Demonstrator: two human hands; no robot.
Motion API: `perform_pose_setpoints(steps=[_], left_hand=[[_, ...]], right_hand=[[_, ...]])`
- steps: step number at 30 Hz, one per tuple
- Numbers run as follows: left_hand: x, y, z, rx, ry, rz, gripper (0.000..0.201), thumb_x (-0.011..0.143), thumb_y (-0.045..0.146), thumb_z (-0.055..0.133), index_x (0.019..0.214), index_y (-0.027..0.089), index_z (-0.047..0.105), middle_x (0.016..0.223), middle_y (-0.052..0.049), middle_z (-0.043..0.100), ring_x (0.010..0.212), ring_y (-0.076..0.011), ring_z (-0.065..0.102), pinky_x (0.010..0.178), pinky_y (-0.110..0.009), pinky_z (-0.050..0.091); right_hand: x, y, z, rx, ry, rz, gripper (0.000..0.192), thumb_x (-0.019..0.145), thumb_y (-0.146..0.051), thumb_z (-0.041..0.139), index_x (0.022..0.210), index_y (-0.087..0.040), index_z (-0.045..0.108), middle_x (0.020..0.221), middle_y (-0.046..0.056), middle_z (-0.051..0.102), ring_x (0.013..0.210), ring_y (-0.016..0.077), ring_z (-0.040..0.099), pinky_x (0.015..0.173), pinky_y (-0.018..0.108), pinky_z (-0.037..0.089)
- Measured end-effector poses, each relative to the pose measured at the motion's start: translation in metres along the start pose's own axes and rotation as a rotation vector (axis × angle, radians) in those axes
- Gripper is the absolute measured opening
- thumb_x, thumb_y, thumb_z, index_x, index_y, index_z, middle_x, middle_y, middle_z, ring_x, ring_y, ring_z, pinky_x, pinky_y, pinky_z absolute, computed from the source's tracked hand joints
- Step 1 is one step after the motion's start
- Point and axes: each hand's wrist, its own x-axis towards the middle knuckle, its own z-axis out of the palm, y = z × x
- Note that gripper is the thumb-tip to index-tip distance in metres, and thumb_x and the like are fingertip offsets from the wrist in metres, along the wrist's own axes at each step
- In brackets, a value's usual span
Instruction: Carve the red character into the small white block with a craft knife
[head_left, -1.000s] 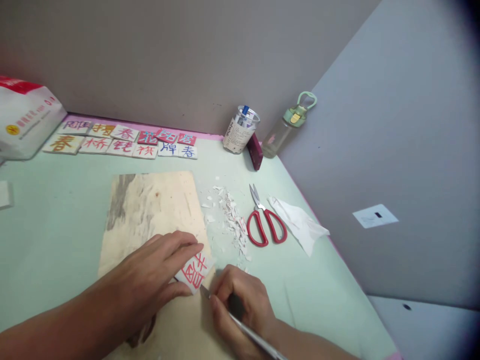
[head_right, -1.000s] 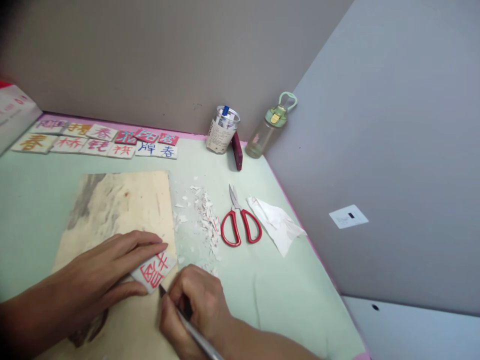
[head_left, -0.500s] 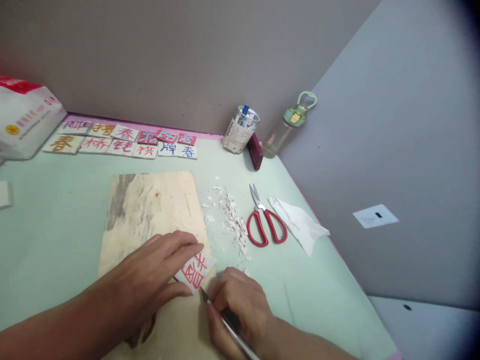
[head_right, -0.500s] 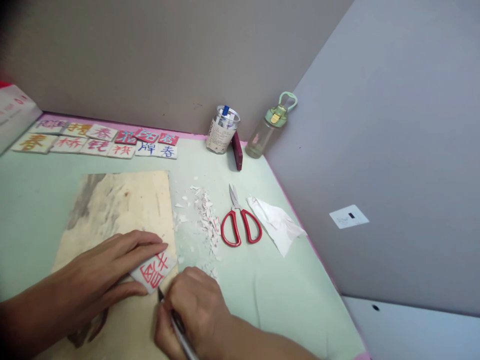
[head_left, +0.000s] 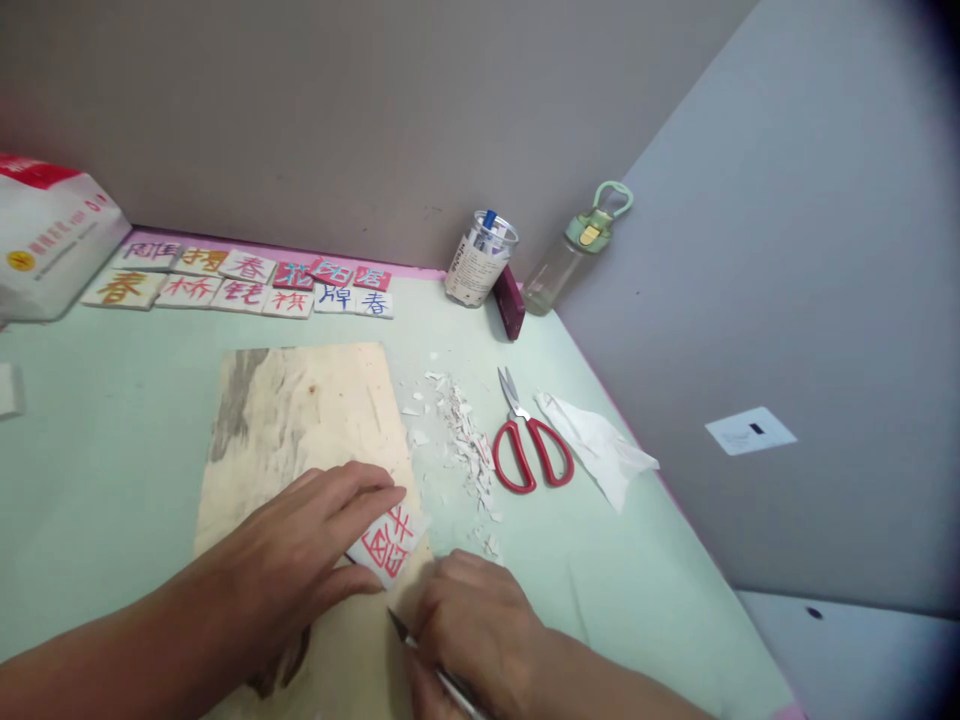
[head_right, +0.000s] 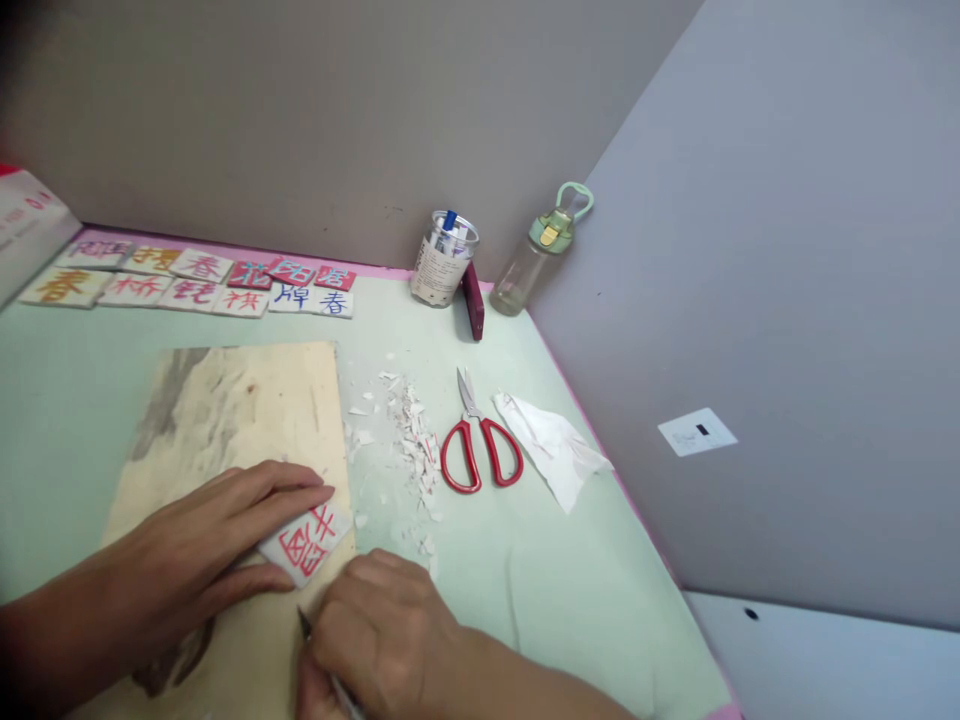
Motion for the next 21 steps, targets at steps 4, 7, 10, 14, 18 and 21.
perform_pose_setpoints(steps=[4,7,10,14,18,21], left_hand=[[0.000,0.003,0.001,-0.015,0.006,-0.016,0.047,0.099,0.017,0.062,0.143,0.028,0.050,0.134,-0.004,0.065,0.117,-0.0228,0.067,0.099,-0.030,0.055],[-0.001,0.003,0.002,-0.028,0.014,-0.040,0.047,0.099,0.015,0.060,0.143,0.029,0.051,0.133,-0.004,0.065,0.117,-0.0228,0.067,0.099,-0.031,0.055],[-0.003,0.002,0.004,-0.025,0.029,-0.072,0.049,0.098,0.018,0.064,0.144,0.030,0.051,0.136,-0.005,0.064,0.120,-0.0252,0.066,0.101,-0.034,0.055],[-0.003,0.005,0.002,-0.034,0.053,-0.070,0.047,0.096,0.032,0.072,0.139,0.029,0.056,0.138,-0.007,0.062,0.122,-0.0297,0.063,0.100,-0.039,0.054],[0.004,0.018,0.002,-0.116,0.100,-0.090,0.014,0.106,0.024,0.053,0.115,0.029,0.063,0.121,-0.003,0.067,0.109,-0.0230,0.064,0.094,-0.036,0.049],[0.008,0.022,0.006,-0.182,0.094,-0.046,0.022,0.107,0.013,0.045,0.106,0.026,0.063,0.111,0.000,0.068,0.099,-0.0176,0.065,0.088,-0.031,0.048]], right_hand=[[0.005,0.000,-0.008,-0.004,0.086,0.123,0.018,0.093,-0.005,0.054,0.089,-0.023,0.054,0.069,0.000,0.060,0.058,0.0163,0.051,0.053,0.030,0.041],[0.009,0.000,-0.015,-0.019,0.069,0.132,0.009,0.102,-0.010,0.057,0.101,-0.018,0.062,0.081,0.006,0.068,0.069,0.0185,0.060,0.059,0.030,0.051],[0.010,0.000,-0.020,-0.034,0.074,0.174,0.009,0.103,-0.012,0.059,0.106,-0.018,0.064,0.087,0.008,0.069,0.076,0.0195,0.064,0.063,0.031,0.056],[0.011,0.002,-0.026,-0.041,0.150,0.286,0.018,0.096,-0.005,0.064,0.104,-0.020,0.064,0.086,0.006,0.068,0.077,0.0199,0.065,0.066,0.032,0.055],[0.012,0.003,-0.030,-0.043,0.170,0.321,0.019,0.093,-0.003,0.064,0.100,-0.021,0.063,0.084,0.003,0.065,0.074,0.0184,0.065,0.066,0.030,0.054],[0.014,0.002,-0.031,-0.038,0.162,0.327,0.019,0.092,-0.003,0.065,0.098,-0.020,0.063,0.083,0.003,0.066,0.074,0.0175,0.064,0.066,0.029,0.053]])
